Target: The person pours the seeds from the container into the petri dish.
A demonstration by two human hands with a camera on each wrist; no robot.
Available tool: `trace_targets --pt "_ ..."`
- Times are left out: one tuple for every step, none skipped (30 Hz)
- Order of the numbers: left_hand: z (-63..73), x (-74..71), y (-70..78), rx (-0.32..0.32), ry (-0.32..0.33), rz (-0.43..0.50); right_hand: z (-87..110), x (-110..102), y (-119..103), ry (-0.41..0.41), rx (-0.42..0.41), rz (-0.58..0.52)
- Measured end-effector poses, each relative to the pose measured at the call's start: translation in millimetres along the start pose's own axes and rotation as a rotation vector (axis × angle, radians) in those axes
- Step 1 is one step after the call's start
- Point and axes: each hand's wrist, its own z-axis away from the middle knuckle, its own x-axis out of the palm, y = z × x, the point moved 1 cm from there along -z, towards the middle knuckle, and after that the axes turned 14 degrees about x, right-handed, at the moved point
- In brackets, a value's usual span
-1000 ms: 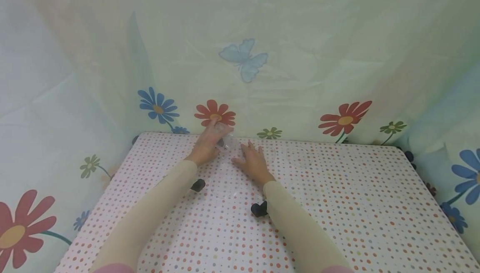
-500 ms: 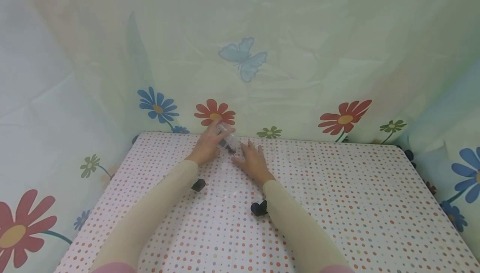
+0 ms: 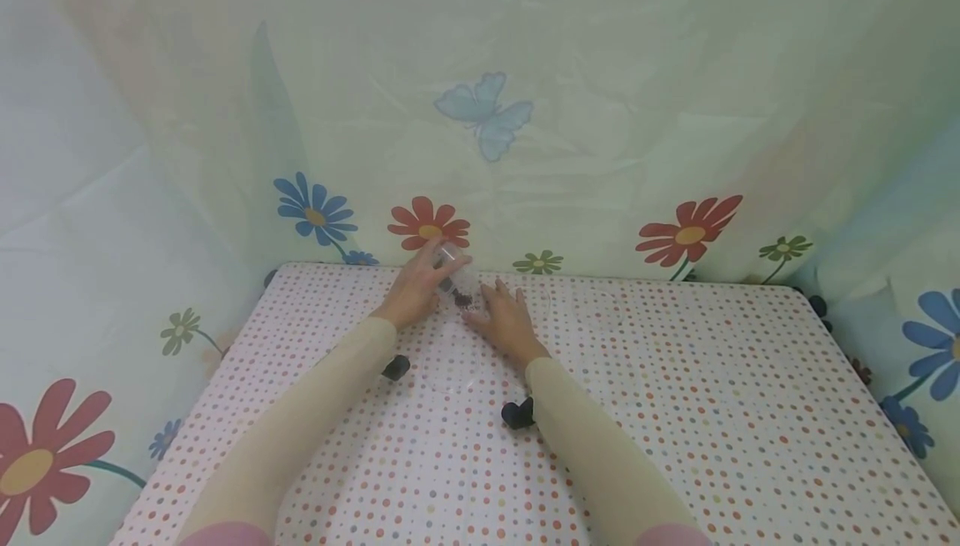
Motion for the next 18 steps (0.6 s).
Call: trace_targets --pt "-0.1 -0.2 0.1 0.004 -0.001 -0.003 -0.1 0.2 0.1 -0.002 0.001 0.0" --pt "-0.2 -0.2 0.2 0.01 -0.002 -0.007 -0.1 0.4 0.3 -0.004 0.002 -0.002" --pt "-0.3 -0.2 0.2 0.013 -0.003 -0.012 -0.2 0.6 0.5 -0.005 0.002 -0.004" --pt "-0.4 -0.4 0.3 0.017 -0.002 -0.015 -0.3 0.7 0.5 -0.006 0.002 -0.006" --pt "-0.7 -0.4 0.3 0.02 -0.001 -0.018 -0.3 0.6 0.5 -0.006 0.003 -0.009" --pt "-0.9 -0.3 0.3 0.023 -0.002 -0.021 -0.4 0.7 0.5 -0.007 0.003 -0.01" --pt "-1.2 -0.3 0.2 0.025 -0.002 -0.024 -0.7 0.8 0.5 -0.006 0.001 -0.01" --pt "-1.6 -0.1 0.1 0.025 -0.003 -0.027 -0.7 0.8 0.5 -0.004 0.001 -0.009" --pt "-1.9 -0.1 0.2 0.026 -0.003 -0.028 -0.9 0.8 0.4 -0.002 -0.002 -0.006" --pt "-2.2 0.1 0.2 0.025 -0.003 -0.029 -0.9 0.8 0.5 -0.001 -0.002 -0.005" --pt "-2.3 0.3 0.2 0.024 -0.005 -0.032 -0.9 0.9 0.5 -0.001 -0.003 -0.004" --pt "-2.4 0.5 0.3 0.024 -0.005 -0.035 -0.8 0.9 0.7 0.0 -0.003 -0.001" --pt "-2.4 0.6 0.3 0.025 -0.002 -0.036 -0.8 0.9 0.8 0.002 -0.005 0.002" --pt "-2.2 0.8 0.5 0.028 0.003 -0.035 -0.6 0.8 0.8 0.003 -0.006 0.003" --pt "-1.9 1.3 0.4 0.03 0.009 -0.032 -0.5 1.0 0.9 0.005 -0.008 0.005" --pt "-1.7 1.7 -0.1 0.027 0.014 -0.028 -0.6 0.7 0.8 0.007 -0.009 0.004" --pt "-1.6 2.1 -0.5 0.024 0.024 -0.018 -0.7 0.5 0.6 0.009 -0.01 0.005" --pt "-1.4 2.6 -0.9 0.018 0.034 -0.006 -0.9 0.3 0.5 0.013 -0.011 0.006"
